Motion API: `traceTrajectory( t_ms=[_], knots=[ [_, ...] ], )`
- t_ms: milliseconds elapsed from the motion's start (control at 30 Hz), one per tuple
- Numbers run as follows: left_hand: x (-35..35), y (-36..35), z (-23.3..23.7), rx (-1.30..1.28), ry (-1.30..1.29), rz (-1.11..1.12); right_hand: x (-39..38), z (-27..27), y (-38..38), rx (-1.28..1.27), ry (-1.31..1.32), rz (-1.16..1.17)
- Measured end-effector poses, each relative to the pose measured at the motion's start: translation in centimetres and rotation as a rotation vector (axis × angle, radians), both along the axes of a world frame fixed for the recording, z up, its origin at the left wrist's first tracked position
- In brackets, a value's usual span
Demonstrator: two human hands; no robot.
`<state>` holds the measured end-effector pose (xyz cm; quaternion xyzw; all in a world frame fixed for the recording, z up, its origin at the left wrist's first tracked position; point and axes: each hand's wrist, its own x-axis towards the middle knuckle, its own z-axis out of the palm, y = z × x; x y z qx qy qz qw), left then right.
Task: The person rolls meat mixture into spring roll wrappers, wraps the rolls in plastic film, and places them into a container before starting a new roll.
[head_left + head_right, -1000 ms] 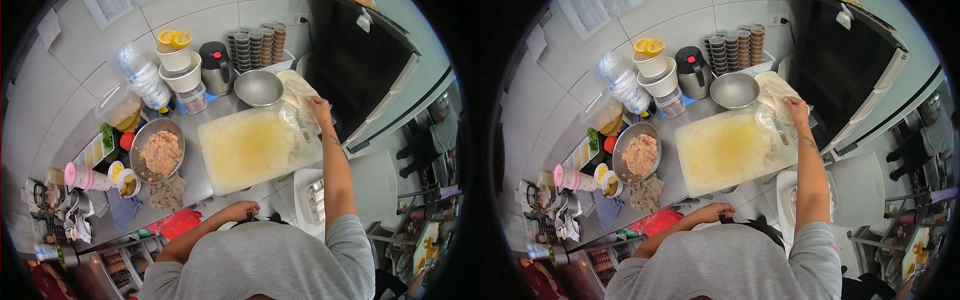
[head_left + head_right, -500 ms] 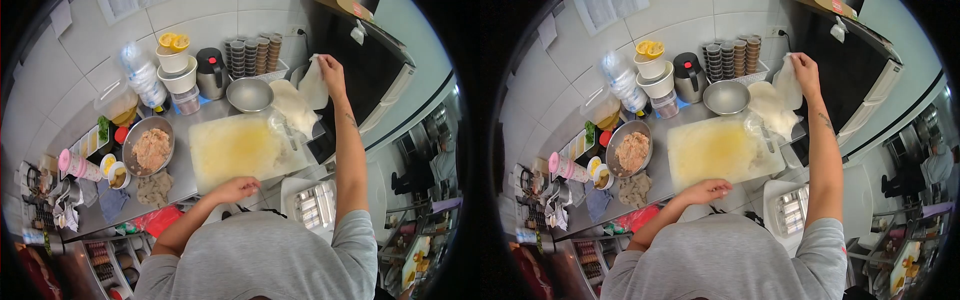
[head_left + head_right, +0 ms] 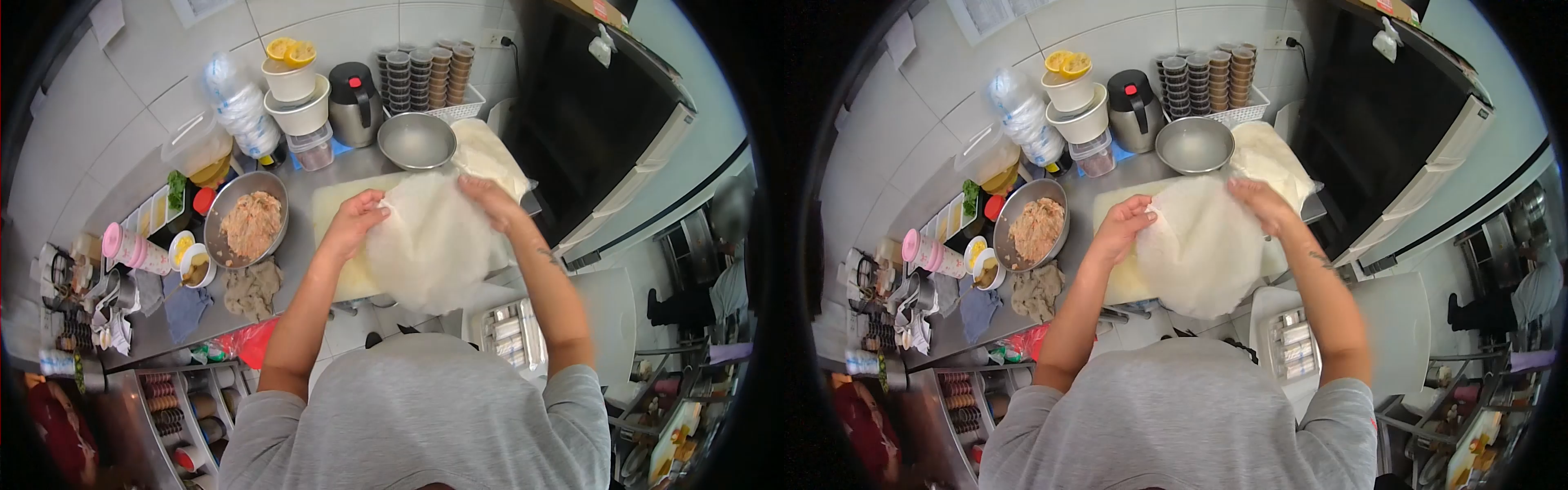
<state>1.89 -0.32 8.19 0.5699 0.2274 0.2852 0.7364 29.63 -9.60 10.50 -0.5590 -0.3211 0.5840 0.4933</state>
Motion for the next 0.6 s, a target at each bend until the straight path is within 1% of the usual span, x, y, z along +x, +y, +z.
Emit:
traceTrajectory(
  t_ms=[33, 100, 133, 167, 233, 267, 333, 367, 433, 467, 533, 600],
  knots=[
    [-0.5, 1.6, -2.8, 0.044, 0.132, 0.039, -0.3, -2.7, -0.1, -0.078, 0.044, -0.01],
    [-1.6, 3.9, -6.9, 0.176, 0.374, 0.098, -0.9, -7.6, -0.7, 0.055, -0.235, 0.029],
    [-2.0, 4.6, -7.9, 0.266, 0.481, 0.115, -1.3, -8.4, -0.9, 0.125, -0.375, 0.049],
    [-2.3, 5.1, -8.9, 0.358, 0.586, 0.129, -1.2, -8.9, -0.8, 0.123, -0.415, 0.031],
    [-2.1, 4.4, -8.1, 0.31, 0.528, 0.23, -1.5, -8.8, -0.9, 0.117, -0.498, -0.008],
    [-2.0, 3.9, -7.8, 0.285, 0.498, 0.277, -1.7, -8.8, -0.9, 0.119, -0.616, -0.038],
    [-1.8, 2.9, -6.8, 0.215, 0.454, 0.225, -2.9, -8.3, -0.2, 0.121, -0.854, -0.095],
    [-1.9, 2.5, -6.6, 0.179, 0.433, 0.198, -3.4, -8.3, 0.4, 0.106, -0.958, -0.089],
    [-2.4, 1.9, -6.6, 0.386, 0.475, 0.214, -4.0, -8.7, 1.6, 0.077, -1.165, -0.078],
    [-2.7, 1.8, -6.4, 0.493, 0.493, 0.222, -4.0, -9.0, 1.7, 0.062, -1.152, -0.132],
    [-4.8, 1.4, -6.0, 0.486, 0.57, 0.252, -3.8, -9.4, 2.1, 0.041, -1.13, -0.235],
    [-6.9, 1.5, -6.3, 0.448, 0.6, 0.25, -3.1, -8.9, 2.2, 0.054, -1.013, -0.133]
  ],
)
